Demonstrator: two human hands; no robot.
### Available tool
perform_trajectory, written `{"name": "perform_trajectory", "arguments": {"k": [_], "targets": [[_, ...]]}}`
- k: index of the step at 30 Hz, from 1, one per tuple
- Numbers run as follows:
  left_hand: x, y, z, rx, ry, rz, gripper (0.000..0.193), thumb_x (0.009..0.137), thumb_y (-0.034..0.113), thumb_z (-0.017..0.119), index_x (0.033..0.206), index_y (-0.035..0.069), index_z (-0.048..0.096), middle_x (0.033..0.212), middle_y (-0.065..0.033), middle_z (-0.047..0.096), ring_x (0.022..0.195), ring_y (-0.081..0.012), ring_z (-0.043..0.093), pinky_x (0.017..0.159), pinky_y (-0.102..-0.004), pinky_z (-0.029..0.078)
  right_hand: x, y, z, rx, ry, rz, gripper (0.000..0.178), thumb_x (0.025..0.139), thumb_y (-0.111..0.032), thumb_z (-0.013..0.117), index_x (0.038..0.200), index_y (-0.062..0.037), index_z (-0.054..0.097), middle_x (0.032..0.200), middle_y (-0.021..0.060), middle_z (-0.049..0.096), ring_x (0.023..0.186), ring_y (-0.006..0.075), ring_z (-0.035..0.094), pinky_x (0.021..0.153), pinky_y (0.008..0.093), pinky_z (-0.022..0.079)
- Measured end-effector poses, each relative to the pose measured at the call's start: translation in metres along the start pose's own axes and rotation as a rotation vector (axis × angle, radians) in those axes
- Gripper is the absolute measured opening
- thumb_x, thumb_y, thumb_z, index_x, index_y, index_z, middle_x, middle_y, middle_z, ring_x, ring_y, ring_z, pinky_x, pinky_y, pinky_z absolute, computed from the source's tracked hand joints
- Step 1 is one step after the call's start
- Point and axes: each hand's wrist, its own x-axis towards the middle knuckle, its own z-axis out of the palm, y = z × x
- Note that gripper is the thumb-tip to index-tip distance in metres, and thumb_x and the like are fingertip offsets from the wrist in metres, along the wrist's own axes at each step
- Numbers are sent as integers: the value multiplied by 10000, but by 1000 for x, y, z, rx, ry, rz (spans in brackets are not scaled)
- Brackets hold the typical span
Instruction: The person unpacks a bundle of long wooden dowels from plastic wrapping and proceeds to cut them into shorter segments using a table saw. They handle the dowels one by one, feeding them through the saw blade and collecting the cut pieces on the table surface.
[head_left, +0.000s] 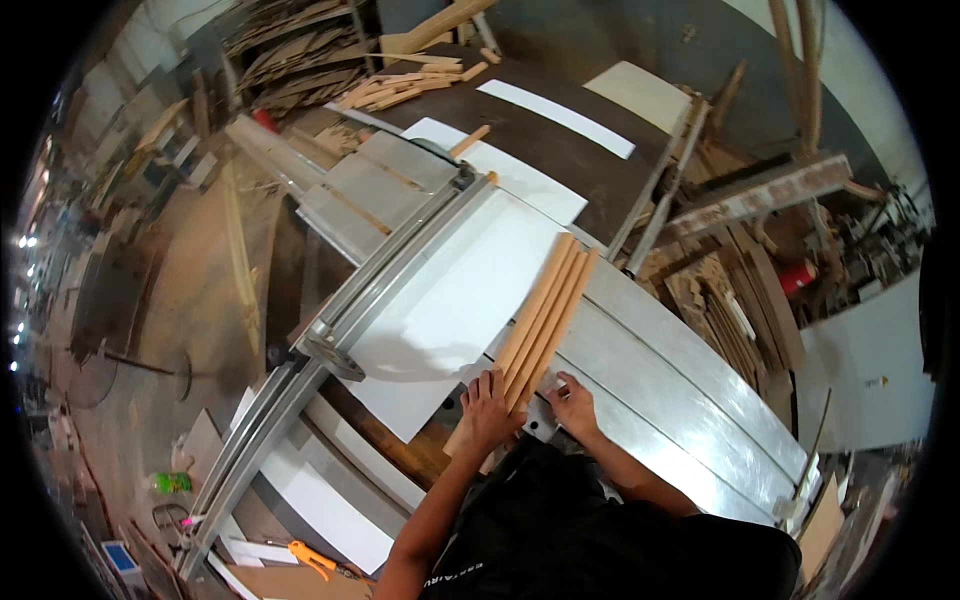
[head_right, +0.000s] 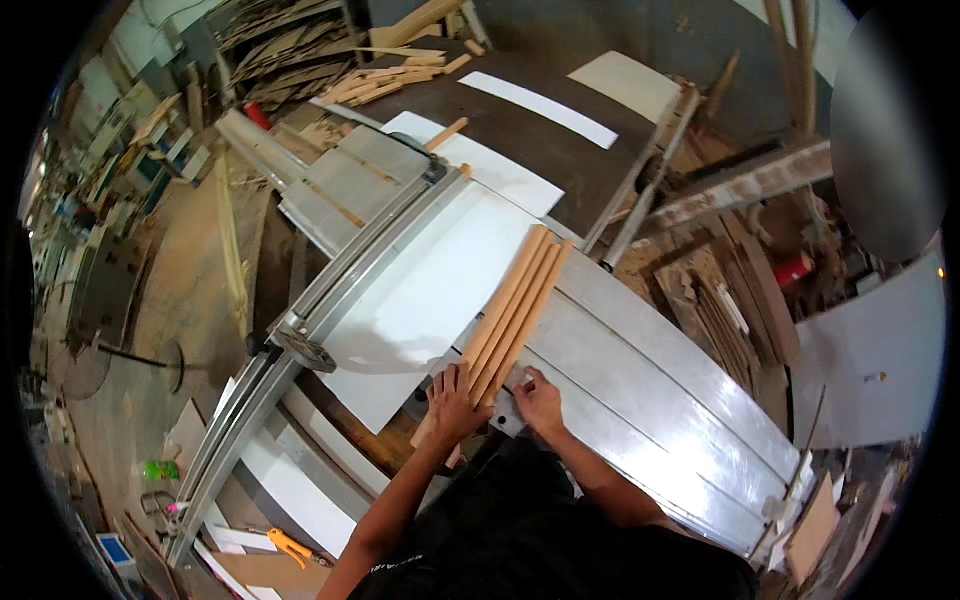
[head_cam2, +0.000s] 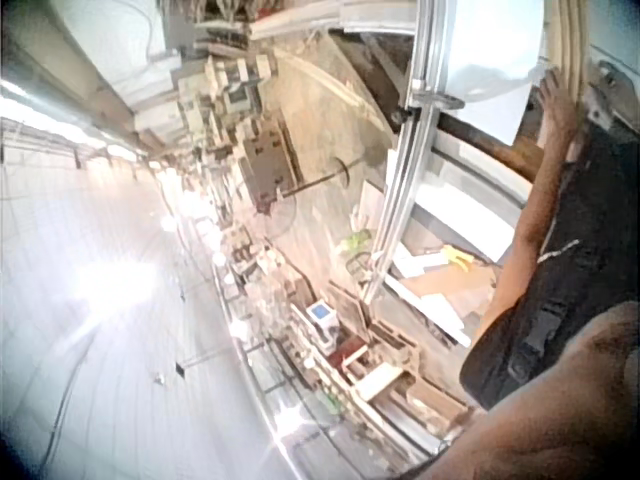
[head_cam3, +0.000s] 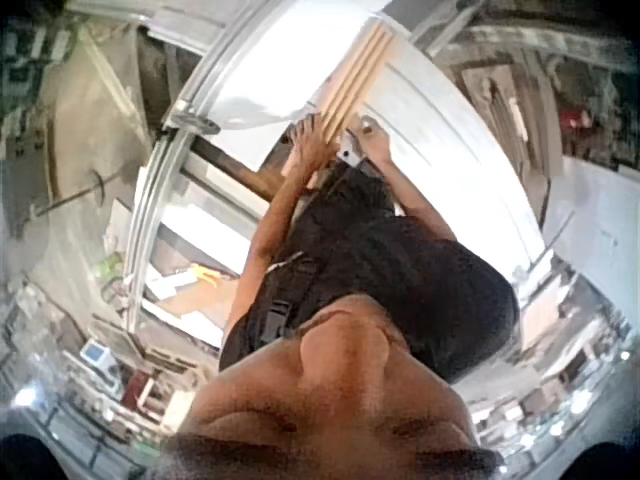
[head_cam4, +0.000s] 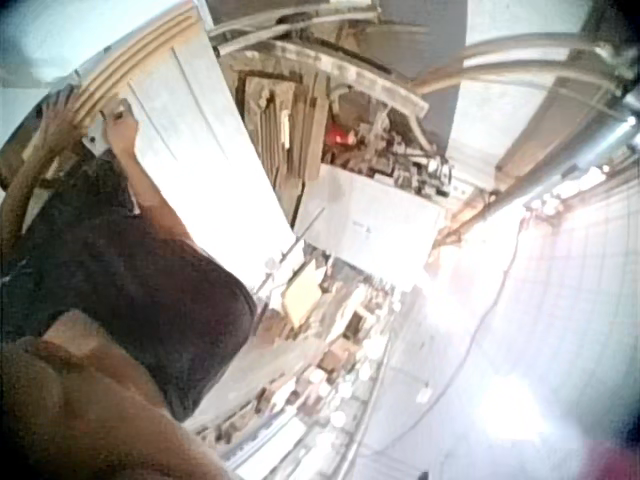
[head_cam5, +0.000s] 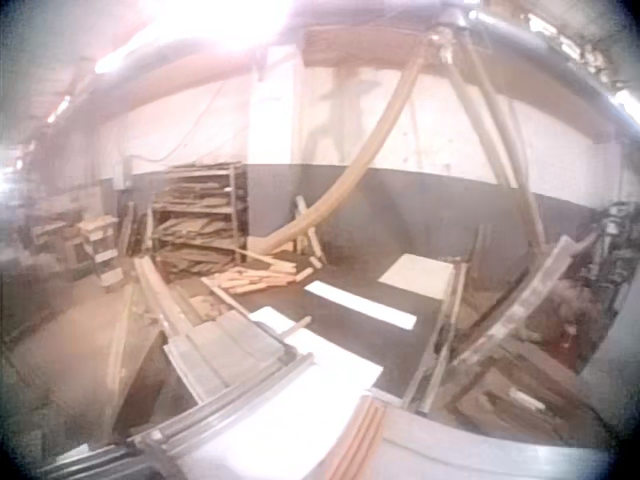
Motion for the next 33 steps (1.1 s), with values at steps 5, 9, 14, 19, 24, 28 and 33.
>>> {"name": "perform_trajectory", "arguments": {"k": [5, 9, 14, 19, 24, 28, 33], "targets": [[-26, 24, 38, 29, 21, 188, 942, 683, 443, 824, 1429, 70, 386, 1353, -243, 398, 1231, -435, 404, 991, -539, 363, -98, 37, 16, -14, 71, 9, 441, 923, -280, 650, 1275, -24, 580, 852, 203, 685, 773, 295, 695, 705, 379, 539], [-55, 44, 63, 13, 1, 212, 962, 676, 503, 820, 1444, 115, 391, 1353, -269, 386, 1211, -443, 409, 986, -557, 356, -152, 40, 18, 167, 200, 133, 443, 959, -266, 630, 1278, 28, 540, 938, 149, 690, 847, 214, 669, 772, 353, 527], [-82, 69, 83, -23, -52, 319, 840, 780, 540, 722, 1446, 121, 428, 1363, -266, 392, 1224, -433, 407, 987, -557, 348, -195, 94, 27, 281, 348, 128, 408, 958, -207, 619, 1275, 38, 544, 1027, 102, 678, 938, 168, 634, 804, 324, 517], [-83, 71, 104, -7, -84, 314, 608, 915, 396, 617, 1453, 156, 466, 1398, -218, 395, 1275, -396, 390, 1008, -552, 328, -212, 109, 2, 789, 210, 430, 323, 939, -97, 572, 1248, -9, 592, 1103, 76, 662, 949, 187, 636, 802, 322, 517], [-78, 68, 111, -47, -133, 312, 502, 951, 306, 566, 1433, 187, 493, 1467, -167, 380, 1303, -372, 390, 1020, -559, 302, -208, 139, -8, 1137, -26, 497, 235, 1001, -203, 519, 1171, -130, 665, 885, -7, 632, 780, 144, 597, 652, 336, 480], [-71, 60, 117, -26, -143, 307, 485, 958, 280, 545, 1432, 195, 489, 1520, -162, 341, 1317, -379, 383, 1027, -565, 283, -190, 124, 2, 1014, -27, 548, 316, 1050, -294, 448, 1243, -110, 619, 1099, 50, 658, 963, 211, 615, 838, 442, 504], [-73, 80, 127, 2, -182, 341, 510, 948, 311, 554, 1444, 221, 478, 1539, -160, 334, 1332, -379, 380, 1011, -578, 298, -179, 134, 11, 1214, 97, 448, 384, 1031, -339, 511, 1198, -1, 587, 1065, 106, 664, 976, 223, 634, 863, 432, 526]]}}
